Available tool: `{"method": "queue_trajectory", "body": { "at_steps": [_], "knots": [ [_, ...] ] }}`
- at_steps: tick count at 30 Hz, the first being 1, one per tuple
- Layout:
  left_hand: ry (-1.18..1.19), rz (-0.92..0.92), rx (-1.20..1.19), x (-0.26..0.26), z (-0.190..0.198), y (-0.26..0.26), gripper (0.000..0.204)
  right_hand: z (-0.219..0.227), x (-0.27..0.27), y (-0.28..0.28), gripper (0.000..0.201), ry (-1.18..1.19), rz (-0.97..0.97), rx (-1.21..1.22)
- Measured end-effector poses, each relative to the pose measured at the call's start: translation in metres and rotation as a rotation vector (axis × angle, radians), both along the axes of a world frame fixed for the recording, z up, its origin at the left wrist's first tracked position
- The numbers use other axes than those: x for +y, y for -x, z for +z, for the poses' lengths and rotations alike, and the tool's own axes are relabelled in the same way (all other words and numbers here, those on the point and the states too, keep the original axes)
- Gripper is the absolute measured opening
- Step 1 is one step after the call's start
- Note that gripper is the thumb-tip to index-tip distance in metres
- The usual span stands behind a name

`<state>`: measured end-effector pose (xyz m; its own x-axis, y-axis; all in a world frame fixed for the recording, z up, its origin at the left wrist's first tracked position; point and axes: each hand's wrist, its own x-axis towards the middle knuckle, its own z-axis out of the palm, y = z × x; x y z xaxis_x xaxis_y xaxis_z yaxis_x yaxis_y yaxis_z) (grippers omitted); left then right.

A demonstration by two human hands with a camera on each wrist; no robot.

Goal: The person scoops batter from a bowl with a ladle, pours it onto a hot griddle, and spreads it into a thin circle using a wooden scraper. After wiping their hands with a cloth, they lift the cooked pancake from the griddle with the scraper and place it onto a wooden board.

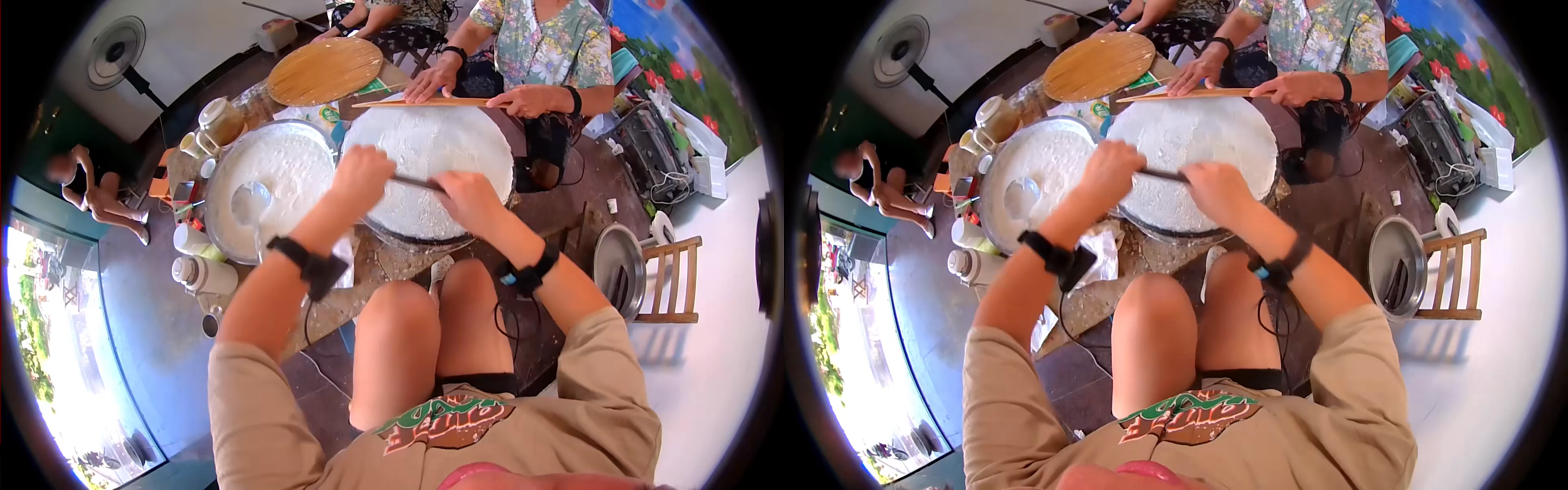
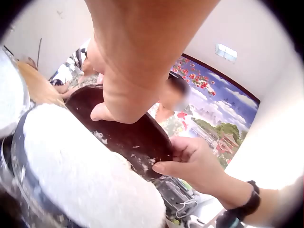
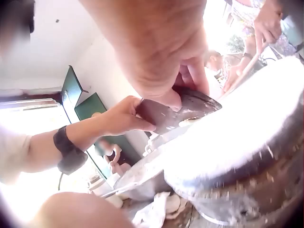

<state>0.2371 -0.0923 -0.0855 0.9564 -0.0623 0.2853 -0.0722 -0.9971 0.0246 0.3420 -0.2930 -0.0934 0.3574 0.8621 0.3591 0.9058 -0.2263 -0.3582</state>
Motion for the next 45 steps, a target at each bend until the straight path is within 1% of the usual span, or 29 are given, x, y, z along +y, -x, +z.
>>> {"method": "queue_trajectory", "body": {
  "at_steps": [2,4,6,8,9,11,14,16,18,20,21,23,27,31,34,37,41,45],
  "knots": [
    [-0.055,0.011,-0.048,0.038,0.007,-0.041,0.014,0.005,0.037,-0.036,0.012,-0.057,-0.024,-0.056],
    [-0.076,0.029,-0.077,0.07,0.008,-0.078,0.019,0.002,0.072,-0.07,0.013,-0.069,-0.051,-0.055],
    [-0.066,0.06,-0.091,0.097,0.002,-0.11,0.023,-0.007,0.101,-0.101,0.013,-0.061,-0.071,-0.067],
    [-0.091,0.136,-0.037,0.117,-0.011,-0.138,0.025,-0.021,0.126,-0.127,0.014,-0.033,-0.091,-0.084],
    [-0.103,0.167,-0.006,0.123,-0.018,-0.149,0.025,-0.026,0.136,-0.137,0.014,-0.03,-0.086,-0.123],
    [-0.081,0.213,-0.017,0.132,-0.035,-0.165,0.024,-0.038,0.149,-0.158,0.013,-0.012,-0.077,-0.2],
    [-0.054,0.247,-0.01,0.14,-0.054,-0.176,0.023,-0.045,0.164,-0.169,0.016,0.078,-0.127,-0.229],
    [-0.046,0.253,0.016,0.146,-0.058,-0.175,0.023,-0.04,0.173,-0.165,0.016,0.168,-0.151,-0.272],
    [-0.087,0.231,0.037,0.15,-0.058,-0.171,0.023,-0.04,0.178,-0.159,0.015,0.211,-0.167,-0.302],
    [-0.092,0.192,0.012,0.157,-0.062,-0.163,0.023,-0.042,0.181,-0.148,0.01,0.164,-0.098,-0.331],
    [-0.076,0.162,-0.022,0.159,-0.064,-0.153,0.021,-0.041,0.182,-0.139,0.009,0.137,-0.062,-0.342],
    [-0.055,0.102,-0.089,0.161,-0.066,-0.129,0.019,-0.039,0.183,-0.117,0.009,0.19,-0.091,-0.331],
    [-0.054,0.124,-0.087,0.144,-0.065,-0.073,0.013,-0.036,0.17,-0.063,0.008,0.205,-0.077,-0.328],
    [-0.037,0.115,-0.129,0.126,-0.068,-0.03,0.009,-0.038,0.152,-0.029,0.008,0.175,-0.004,-0.304],
    [-0.022,0.14,-0.093,0.103,-0.065,0.006,0.007,-0.04,0.134,-0.005,0.007,0.136,0.061,-0.295],
    [0.062,0.162,-0.152,0.076,-0.07,0.032,0.007,-0.041,0.113,0.014,0.006,0.121,0.114,-0.301],
    [0.037,0.189,-0.158,0.035,-0.07,0.061,0.006,-0.038,0.079,0.028,0.005,0.094,0.202,-0.279],
    [0.028,0.163,-0.125,-0.006,-0.066,0.08,0.005,-0.033,0.042,0.038,0.005,0.062,0.272,-0.249]
  ]
}}
